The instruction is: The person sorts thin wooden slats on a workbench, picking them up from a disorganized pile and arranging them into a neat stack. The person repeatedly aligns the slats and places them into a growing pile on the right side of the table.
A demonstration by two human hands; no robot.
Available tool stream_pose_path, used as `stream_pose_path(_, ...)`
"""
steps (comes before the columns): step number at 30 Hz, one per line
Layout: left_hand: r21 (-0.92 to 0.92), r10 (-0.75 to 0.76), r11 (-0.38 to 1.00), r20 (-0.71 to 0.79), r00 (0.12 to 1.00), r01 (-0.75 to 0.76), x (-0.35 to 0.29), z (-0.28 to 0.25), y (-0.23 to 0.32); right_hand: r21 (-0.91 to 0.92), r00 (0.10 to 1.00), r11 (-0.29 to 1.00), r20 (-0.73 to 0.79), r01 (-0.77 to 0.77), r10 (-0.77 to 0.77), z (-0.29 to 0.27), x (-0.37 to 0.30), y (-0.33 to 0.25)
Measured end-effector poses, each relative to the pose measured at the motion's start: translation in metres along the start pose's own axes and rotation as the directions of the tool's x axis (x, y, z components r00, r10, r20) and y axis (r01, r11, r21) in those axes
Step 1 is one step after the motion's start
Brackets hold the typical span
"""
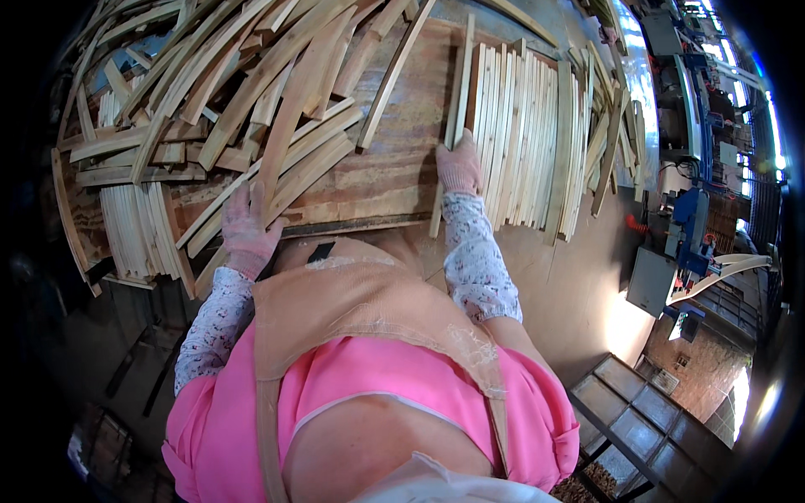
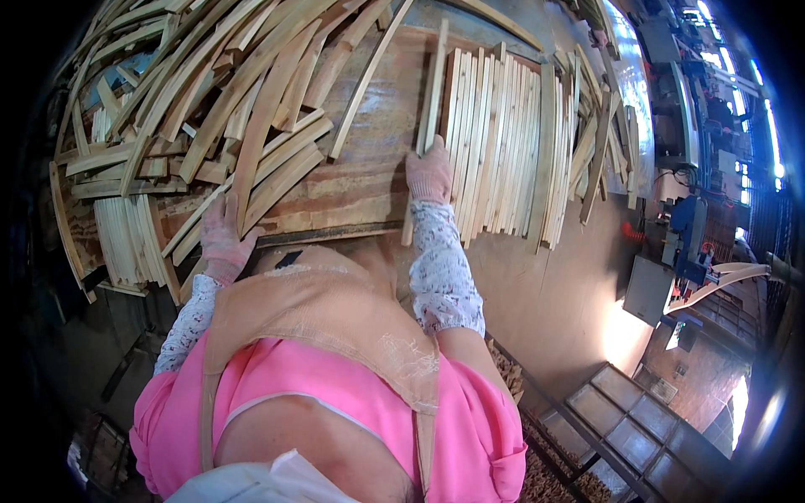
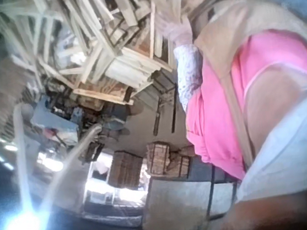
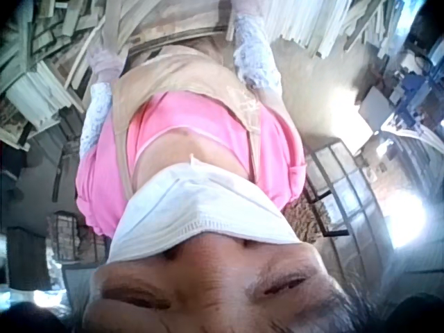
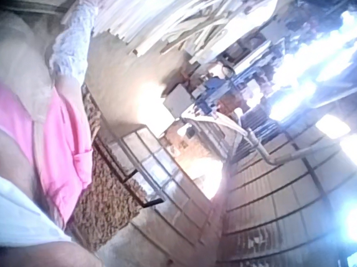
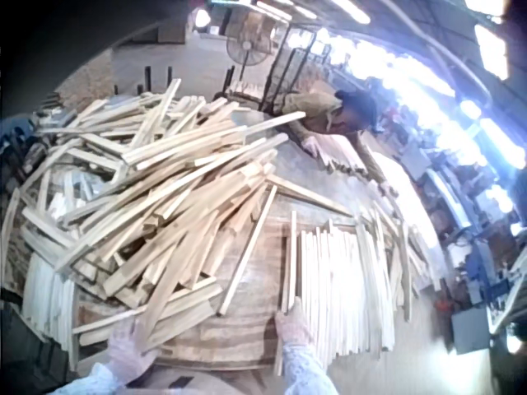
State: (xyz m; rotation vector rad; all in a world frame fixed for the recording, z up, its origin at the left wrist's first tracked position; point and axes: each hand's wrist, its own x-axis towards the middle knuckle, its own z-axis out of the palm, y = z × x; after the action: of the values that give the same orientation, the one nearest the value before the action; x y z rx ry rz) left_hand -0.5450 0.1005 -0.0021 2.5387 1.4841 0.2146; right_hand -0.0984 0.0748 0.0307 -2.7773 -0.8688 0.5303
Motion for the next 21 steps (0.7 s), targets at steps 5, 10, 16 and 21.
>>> stream_pose_path(5,-0.015,-0.050,0.999,0.088,0.995,0.052,-0.013,0.007,-0.017,-0.263,0.989,0.956,-0.023,0.132,-0.143,0.015,0.000,0.011)
stream_pose_path(10,-0.075,-0.032,0.997,-0.049,0.998,0.028,-0.040,0.025,-0.034,-0.161,0.995,0.986,-0.089,0.035,-0.050,0.016,0.000,0.022)
stream_pose_path(16,-0.329,-0.090,0.944,-0.161,0.983,0.032,-0.046,0.011,-0.008,-0.338,0.971,0.941,-0.225,-0.002,-0.079,0.026,-0.011,0.011)
stream_pose_path(21,-0.426,-0.070,0.904,-0.210,0.975,-0.027,-0.066,-0.020,0.008,-0.361,0.876,0.932,-0.461,-0.040,-0.141,0.048,0.000,0.048)
